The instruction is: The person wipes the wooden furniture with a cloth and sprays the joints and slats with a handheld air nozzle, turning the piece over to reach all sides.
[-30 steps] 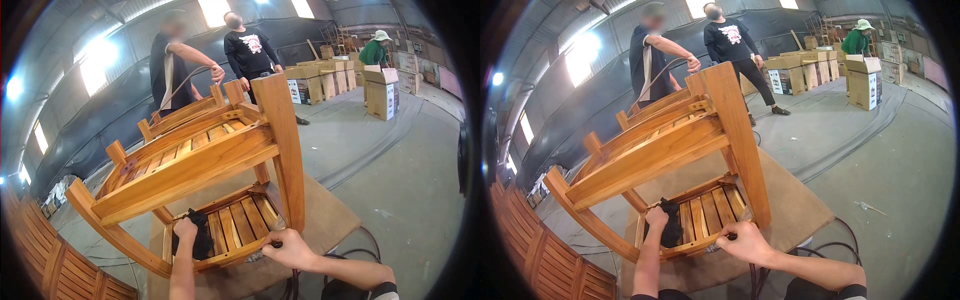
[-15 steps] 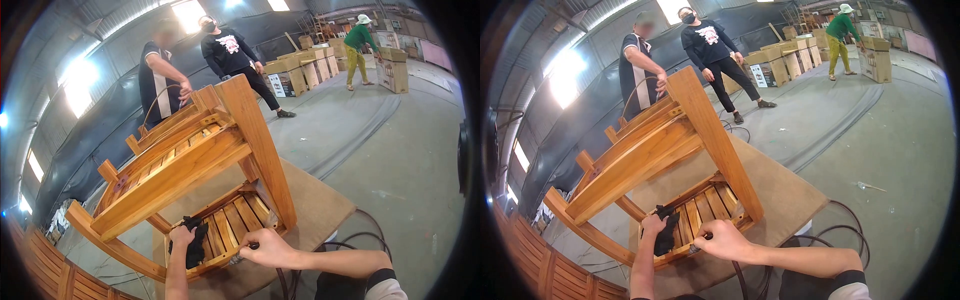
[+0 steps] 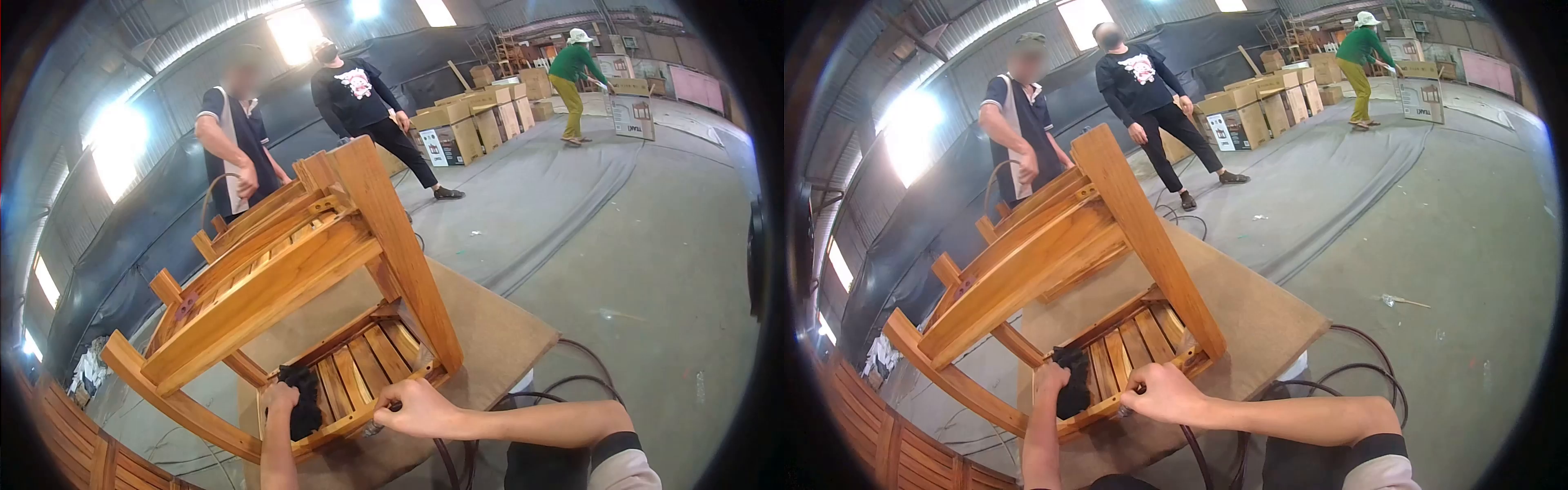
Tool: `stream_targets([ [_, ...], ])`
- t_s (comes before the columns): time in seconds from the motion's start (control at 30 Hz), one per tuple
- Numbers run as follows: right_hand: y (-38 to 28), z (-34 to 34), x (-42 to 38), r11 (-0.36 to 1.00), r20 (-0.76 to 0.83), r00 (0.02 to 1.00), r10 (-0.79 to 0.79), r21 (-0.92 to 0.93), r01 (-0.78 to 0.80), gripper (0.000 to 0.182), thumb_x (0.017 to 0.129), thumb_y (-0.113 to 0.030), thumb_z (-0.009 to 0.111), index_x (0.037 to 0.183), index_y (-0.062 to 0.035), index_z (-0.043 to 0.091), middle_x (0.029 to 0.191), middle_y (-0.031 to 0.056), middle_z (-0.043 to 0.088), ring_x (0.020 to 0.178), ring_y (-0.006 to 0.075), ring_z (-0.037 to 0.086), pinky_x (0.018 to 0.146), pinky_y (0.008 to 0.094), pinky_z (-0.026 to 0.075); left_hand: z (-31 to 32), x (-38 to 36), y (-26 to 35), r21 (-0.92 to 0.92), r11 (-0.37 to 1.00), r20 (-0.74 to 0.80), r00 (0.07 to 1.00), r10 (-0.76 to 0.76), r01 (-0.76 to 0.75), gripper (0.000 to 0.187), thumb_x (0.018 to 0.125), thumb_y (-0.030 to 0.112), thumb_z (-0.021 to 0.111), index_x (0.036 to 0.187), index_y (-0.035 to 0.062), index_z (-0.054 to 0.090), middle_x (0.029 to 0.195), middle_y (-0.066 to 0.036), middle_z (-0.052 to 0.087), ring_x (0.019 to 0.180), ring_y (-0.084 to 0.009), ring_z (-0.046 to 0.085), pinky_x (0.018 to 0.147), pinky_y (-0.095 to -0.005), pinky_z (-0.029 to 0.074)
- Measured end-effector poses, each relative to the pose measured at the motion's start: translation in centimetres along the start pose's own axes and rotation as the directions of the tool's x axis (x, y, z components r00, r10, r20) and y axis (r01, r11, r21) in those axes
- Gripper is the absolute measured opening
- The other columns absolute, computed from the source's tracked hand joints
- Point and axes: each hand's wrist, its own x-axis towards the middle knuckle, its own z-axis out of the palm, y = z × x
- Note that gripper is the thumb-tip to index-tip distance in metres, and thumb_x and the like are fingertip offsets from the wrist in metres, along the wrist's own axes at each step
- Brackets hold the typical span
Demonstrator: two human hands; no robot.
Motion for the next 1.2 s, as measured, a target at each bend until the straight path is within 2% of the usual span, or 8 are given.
stream_targets([
  [0.3, 0.2, 0.2, -0.2, 1.000, 0.023, 1.000, -0.005, 0.026, 0.005, 0.030, 0.077, -0.025, 0.060, 0.082, 0.0023, 0.071, 0.078, 0.0211, 0.068, 0.075, 0.0333, 0.068, 0.072, 0.0384, 0.053, 0.8, -1.0, -0.9, 0.045, 0.998, 0.070, 0.996, -0.054, 0.051, 0.044, 0.087, 0.034, 0.053, 0.115, 0.0041, 0.068, 0.120, -0.021, 0.064, 0.112, -0.0338, 0.062, 0.093, -0.0409, 0.050],
  [0.5, 0.1, -0.5, -0.1, 1.000, 0.044, 0.999, -0.030, 0.003, 0.029, 0.030, 0.078, -0.026, 0.061, 0.084, 0.0012, 0.071, 0.080, 0.0190, 0.069, 0.075, 0.0314, 0.068, 0.073, 0.0367, 0.053, 1.2, -1.1, -0.1, -0.235, 0.949, -0.139, 0.959, -0.245, 0.208, 0.040, 0.081, 0.033, 0.060, 0.108, 0.0034, 0.069, 0.112, -0.020, 0.067, 0.106, -0.0335, 0.065, 0.091, -0.0420, 0.051],
  [0.63, 0.5, -0.9, -0.5, 1.000, 0.037, 0.999, -0.001, 0.009, 0.001, 0.029, 0.078, -0.025, 0.061, 0.084, 0.0017, 0.071, 0.080, 0.0184, 0.070, 0.076, 0.0298, 0.069, 0.072, 0.0362, 0.053, 1.1, 0.3, 2.1, -0.295, 0.921, -0.134, 0.943, -0.304, 0.255, 0.038, 0.081, 0.034, 0.064, 0.103, 0.0044, 0.070, 0.105, -0.017, 0.069, 0.102, -0.0312, 0.066, 0.089, -0.0415, 0.052],
  [0.8, 1.5, -1.4, -0.6, 0.999, -0.056, 0.998, -0.041, -0.012, 0.041, 0.025, 0.078, -0.022, 0.063, 0.083, 0.0018, 0.070, 0.078, 0.0168, 0.069, 0.073, 0.0268, 0.068, 0.070, 0.0344, 0.053, 2.9, 1.8, 2.2, -0.109, 0.992, -0.309, 0.946, -0.101, 0.070, 0.038, 0.081, 0.039, 0.064, 0.094, 0.0043, 0.072, 0.101, -0.017, 0.070, 0.097, -0.0318, 0.067, 0.084, -0.0419, 0.053],
  [0.87, 1.6, -1.4, -0.4, 0.998, -0.087, 0.995, -0.055, -0.022, 0.053, 0.023, 0.078, -0.020, 0.063, 0.083, 0.0016, 0.069, 0.077, 0.0161, 0.069, 0.072, 0.0258, 0.068, 0.070, 0.0339, 0.053, 2.1, 1.6, 1.1, -0.089, 0.996, -0.225, 0.974, -0.006, -0.014, 0.042, 0.082, 0.042, 0.063, 0.100, 0.0048, 0.070, 0.103, -0.018, 0.069, 0.098, -0.0331, 0.067, 0.085, -0.0437, 0.052],
  [0.97, 1.0, -1.0, 0.0, 0.991, -0.147, 0.982, -0.115, -0.078, 0.105, 0.022, 0.077, -0.019, 0.063, 0.083, 0.0009, 0.069, 0.077, 0.0173, 0.068, 0.073, 0.0265, 0.068, 0.070, 0.0350, 0.052, 3.3, 1.4, -0.7, -0.128, 0.992, -0.236, 0.971, -0.035, 0.004, 0.044, 0.085, 0.049, 0.058, 0.102, 0.0095, 0.069, 0.104, -0.017, 0.069, 0.099, -0.0330, 0.067, 0.086, -0.0450, 0.052],
  [1.07, 0.1, 0.1, 0.5, 0.997, -0.124, 0.992, -0.017, -0.082, 0.007, 0.022, 0.079, -0.017, 0.061, 0.086, 0.0022, 0.068, 0.077, 0.0194, 0.068, 0.073, 0.0294, 0.068, 0.069, 0.0369, 0.052, 3.0, -1.4, -0.7, -0.115, 0.991, -0.300, 0.949, -0.099, 0.067, 0.033, 0.081, 0.037, 0.057, 0.092, 0.0104, 0.074, 0.093, -0.014, 0.072, 0.091, -0.0313, 0.069, 0.080, -0.0418, 0.054],
  [1.2, -1.0, 1.4, 0.3, 0.993, -0.102, 0.995, 0.022, -0.111, -0.033, 0.020, 0.083, -0.015, 0.059, 0.090, 0.0029, 0.066, 0.078, 0.0204, 0.068, 0.072, 0.0321, 0.067, 0.069, 0.0378, 0.051, 1.2, -3.3, -1.5, -0.031, 0.999, -0.092, 0.995, -0.047, 0.044, 0.032, 0.083, 0.030, 0.055, 0.097, 0.0085, 0.074, 0.102, -0.015, 0.071, 0.097, -0.0294, 0.069, 0.082, -0.0396, 0.054],
])
